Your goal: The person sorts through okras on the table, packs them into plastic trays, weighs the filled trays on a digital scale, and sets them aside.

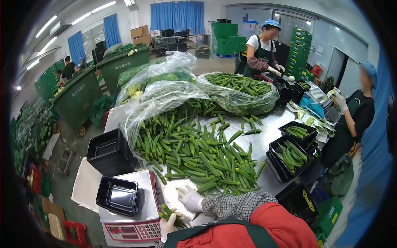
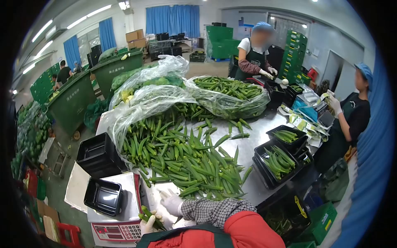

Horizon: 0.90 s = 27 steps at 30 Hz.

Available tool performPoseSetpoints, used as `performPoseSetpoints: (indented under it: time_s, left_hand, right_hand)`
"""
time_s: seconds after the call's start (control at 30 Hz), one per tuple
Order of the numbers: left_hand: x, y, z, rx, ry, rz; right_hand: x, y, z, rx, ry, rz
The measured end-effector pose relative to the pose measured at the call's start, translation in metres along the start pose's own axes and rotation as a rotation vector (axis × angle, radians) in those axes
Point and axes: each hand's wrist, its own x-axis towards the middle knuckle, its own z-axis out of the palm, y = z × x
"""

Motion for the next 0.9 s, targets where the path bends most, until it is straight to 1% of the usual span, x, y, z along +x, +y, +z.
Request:
performPoseSetpoints:
  time_s: [0.03,0.07,0.1,0.17,0.27,0.3,0.37,0.4,0.43,0.5,0.6,0.7,0.73,0.77,0.83,0.9]
  left_hand:
    - [0.001,0.001,0.001,0.004,-0.005,-0.013]
    - [0.001,0.002,0.002,0.005,-0.011,-0.026]
    - [0.002,0.003,0.004,0.004,-0.017,-0.037]
    - [0.005,0.005,0.006,-0.004,-0.029,-0.037]
    - [0.006,0.009,0.011,0.012,-0.030,-0.029]
    - [0.006,0.009,0.011,0.013,-0.029,-0.027]
    - [0.004,0.015,0.012,0.110,0.074,-0.190]
    - [0.003,0.018,0.012,0.133,0.080,-0.209]
    - [0.004,0.013,0.008,0.114,0.060,-0.182]
    - [0.008,-0.003,-0.001,0.095,0.073,-0.132]
    - [0.008,-0.002,0.003,0.049,0.088,-0.137]
    - [0.011,0.001,0.012,0.020,0.116,-0.148]
    - [0.013,0.001,0.012,0.016,0.117,-0.154]
    - [0.013,0.001,0.012,0.012,0.123,-0.159]
    - [0.013,-0.001,0.012,-0.084,0.131,-0.201]
    - [0.012,0.002,0.016,0.003,0.097,-0.091]
  right_hand:
    - [0.000,0.012,-0.009,-0.030,-0.046,0.090]
    - [-0.004,0.018,-0.036,-0.009,-0.120,0.188]
    - [-0.006,0.026,-0.042,-0.061,-0.206,0.199]
    - [-0.001,0.030,-0.047,-0.065,-0.222,0.186]
    - [0.031,0.033,-0.049,0.039,-0.075,0.113]
    - [0.043,0.034,-0.042,0.052,0.070,0.073]
    - [0.075,0.032,-0.039,0.070,0.112,0.010]
    - [0.091,0.032,-0.033,0.034,0.145,-0.021]
    - [0.106,0.034,-0.027,0.054,0.160,-0.030]
    - [0.126,0.037,-0.023,0.046,0.091,-0.042]
    - [0.138,0.047,-0.002,0.052,0.102,0.042]
    - [0.131,0.053,-0.006,0.082,0.058,0.085]
    - [0.132,0.057,-0.004,0.034,0.053,0.099]
    - [0.126,0.061,-0.003,0.034,0.109,0.113]
    - [0.116,0.074,0.004,-0.012,0.118,0.139]
    - [0.104,0.086,0.010,0.173,0.050,0.237]
